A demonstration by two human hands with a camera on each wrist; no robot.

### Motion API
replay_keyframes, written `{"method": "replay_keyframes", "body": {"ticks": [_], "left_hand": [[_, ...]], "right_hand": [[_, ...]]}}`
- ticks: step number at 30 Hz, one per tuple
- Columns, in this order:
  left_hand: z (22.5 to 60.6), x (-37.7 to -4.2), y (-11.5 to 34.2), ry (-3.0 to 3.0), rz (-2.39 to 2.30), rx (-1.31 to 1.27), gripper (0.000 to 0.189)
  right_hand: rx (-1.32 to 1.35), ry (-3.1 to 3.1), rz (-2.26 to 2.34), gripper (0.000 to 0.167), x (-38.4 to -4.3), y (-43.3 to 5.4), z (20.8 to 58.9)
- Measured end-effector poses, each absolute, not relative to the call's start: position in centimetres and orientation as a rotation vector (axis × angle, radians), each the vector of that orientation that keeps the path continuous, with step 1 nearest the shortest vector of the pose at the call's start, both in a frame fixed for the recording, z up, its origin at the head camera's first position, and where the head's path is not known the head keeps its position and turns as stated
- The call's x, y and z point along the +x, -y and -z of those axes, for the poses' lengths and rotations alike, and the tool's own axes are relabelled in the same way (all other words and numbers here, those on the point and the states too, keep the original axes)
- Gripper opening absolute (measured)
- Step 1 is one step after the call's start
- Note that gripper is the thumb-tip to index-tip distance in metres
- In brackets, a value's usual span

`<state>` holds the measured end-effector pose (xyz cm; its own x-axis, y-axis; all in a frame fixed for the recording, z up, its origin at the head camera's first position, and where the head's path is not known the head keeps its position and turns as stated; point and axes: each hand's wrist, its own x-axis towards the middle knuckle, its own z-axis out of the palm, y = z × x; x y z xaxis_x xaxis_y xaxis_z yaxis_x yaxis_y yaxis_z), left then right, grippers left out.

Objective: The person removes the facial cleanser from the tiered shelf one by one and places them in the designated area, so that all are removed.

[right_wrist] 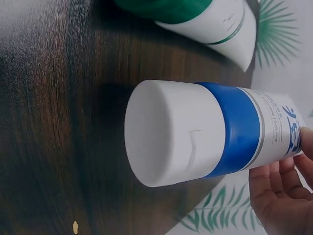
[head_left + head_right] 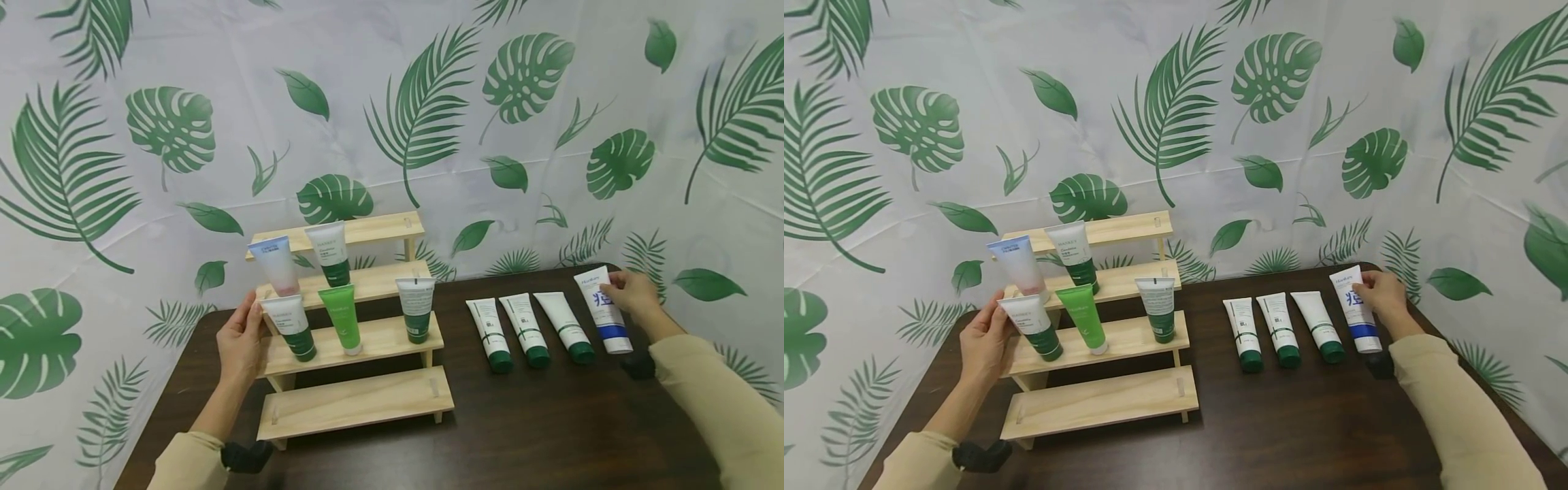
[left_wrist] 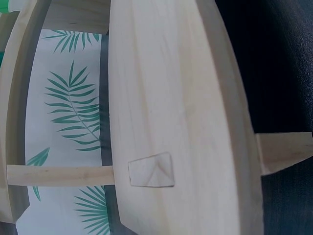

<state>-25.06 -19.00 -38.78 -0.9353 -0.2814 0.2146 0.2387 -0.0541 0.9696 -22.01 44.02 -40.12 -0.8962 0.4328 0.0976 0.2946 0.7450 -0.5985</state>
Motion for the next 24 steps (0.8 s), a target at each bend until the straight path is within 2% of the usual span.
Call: {"method": "replay_keyframes", "body": {"ticks": [6,24], "left_hand": [[38.9,-25.1,19.0,1.861,2.058,0.062,0.047],[39.1,-25.2,19.0,1.810,2.073,0.053,0.046]], "right_hand": [[-0.543,2.769,-0.859,0.038,-22.5,-44.6,40.7],[-0.680,2.854,-0.901,0.043,-23.2,-44.7,41.5]]}}
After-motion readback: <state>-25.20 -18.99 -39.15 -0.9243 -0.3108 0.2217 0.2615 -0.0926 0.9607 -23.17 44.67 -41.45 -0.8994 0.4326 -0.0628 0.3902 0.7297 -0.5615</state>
